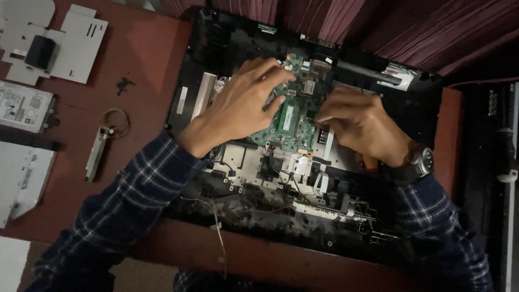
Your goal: Repairing a laptop by connecting internal ribbon cables, installing a RAM module, and using a screwdriver to secure components on the motherboard.
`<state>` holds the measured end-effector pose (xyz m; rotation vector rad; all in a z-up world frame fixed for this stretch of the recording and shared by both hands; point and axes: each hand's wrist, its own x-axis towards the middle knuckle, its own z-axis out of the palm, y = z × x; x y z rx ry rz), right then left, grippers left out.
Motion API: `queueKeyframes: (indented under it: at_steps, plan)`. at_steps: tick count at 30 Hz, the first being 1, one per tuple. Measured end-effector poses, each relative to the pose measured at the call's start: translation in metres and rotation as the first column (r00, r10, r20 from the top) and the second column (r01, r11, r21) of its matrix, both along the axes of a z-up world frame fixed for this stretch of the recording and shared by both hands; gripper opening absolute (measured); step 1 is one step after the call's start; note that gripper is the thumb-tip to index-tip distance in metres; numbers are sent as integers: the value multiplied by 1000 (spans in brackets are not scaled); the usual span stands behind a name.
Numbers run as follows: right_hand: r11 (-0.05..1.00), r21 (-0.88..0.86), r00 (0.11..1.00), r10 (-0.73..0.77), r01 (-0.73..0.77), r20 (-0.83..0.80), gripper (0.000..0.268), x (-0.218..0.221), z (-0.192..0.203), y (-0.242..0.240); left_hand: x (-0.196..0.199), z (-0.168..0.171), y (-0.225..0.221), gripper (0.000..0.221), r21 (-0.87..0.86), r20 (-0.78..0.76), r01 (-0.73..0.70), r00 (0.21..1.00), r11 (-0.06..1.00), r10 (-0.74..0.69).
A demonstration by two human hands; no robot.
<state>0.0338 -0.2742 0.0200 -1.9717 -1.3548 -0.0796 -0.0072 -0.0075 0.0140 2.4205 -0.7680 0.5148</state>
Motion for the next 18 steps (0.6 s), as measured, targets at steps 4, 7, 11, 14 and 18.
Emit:
queueKeyframes:
  at_steps: [4,7,11,14,18]
  plan:
    - [999,-34,999,39,-40,-17,20,-1,16,2,2,-15,-4,41,124,-36,4,999,992,1]
    - [999,45,998,-17,15,56,18,2,7,2,-1,-16,-6,37,169,13,5,1000,986,-7]
    - [996,51,976,-81,72,203,17,6,-9,4,-1,-15,-8,40,239,20,-1,1000,971,-4]
    - [998,6,969,-67,68,239,17,4,-14,7,4,-20,-9,50,265,-30,-33,999,964,42]
    - [998,-5,968,-52,55,245,12,2,-12,11,22,-22,-9,62,228,-131,-116,980,967,149]
